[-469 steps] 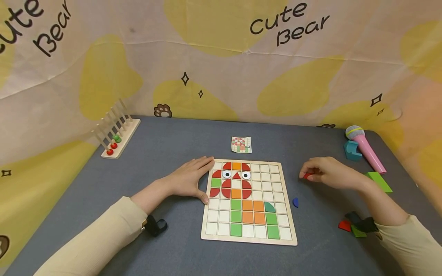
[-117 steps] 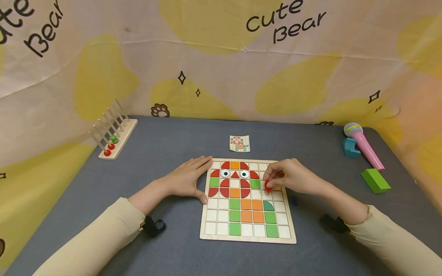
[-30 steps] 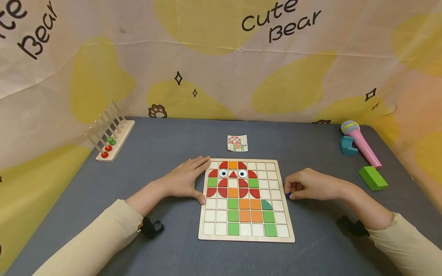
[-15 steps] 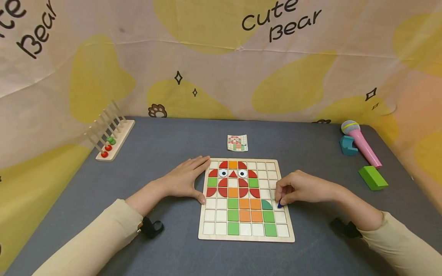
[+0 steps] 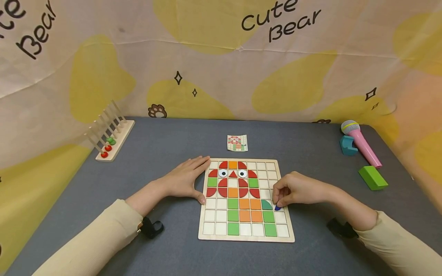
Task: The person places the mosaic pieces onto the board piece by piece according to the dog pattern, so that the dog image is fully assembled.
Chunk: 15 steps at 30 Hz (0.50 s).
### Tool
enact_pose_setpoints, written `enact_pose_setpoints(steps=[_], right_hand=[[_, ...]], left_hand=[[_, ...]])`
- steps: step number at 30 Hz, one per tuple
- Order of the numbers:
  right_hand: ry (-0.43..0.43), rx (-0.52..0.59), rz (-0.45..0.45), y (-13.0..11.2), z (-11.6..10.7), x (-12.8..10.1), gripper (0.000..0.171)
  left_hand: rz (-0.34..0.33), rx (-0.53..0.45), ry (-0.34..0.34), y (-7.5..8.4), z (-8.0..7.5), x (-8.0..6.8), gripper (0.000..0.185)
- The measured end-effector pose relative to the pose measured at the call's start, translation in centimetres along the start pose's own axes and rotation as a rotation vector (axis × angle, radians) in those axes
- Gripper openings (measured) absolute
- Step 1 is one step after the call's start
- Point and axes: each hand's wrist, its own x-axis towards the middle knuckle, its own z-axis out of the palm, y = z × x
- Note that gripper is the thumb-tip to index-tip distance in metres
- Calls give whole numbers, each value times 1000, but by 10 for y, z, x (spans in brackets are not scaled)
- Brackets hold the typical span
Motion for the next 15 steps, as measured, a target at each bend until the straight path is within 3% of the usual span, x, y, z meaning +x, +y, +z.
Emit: enact_pose_setpoints(steps=[11, 15], right_hand=[[13, 3, 2, 0, 0, 0, 6], [81, 2, 20, -1, -1, -2, 14]], left_hand=[[0, -1, 0, 2, -1, 0, 126], [3, -8, -3, 2, 0, -1, 125]])
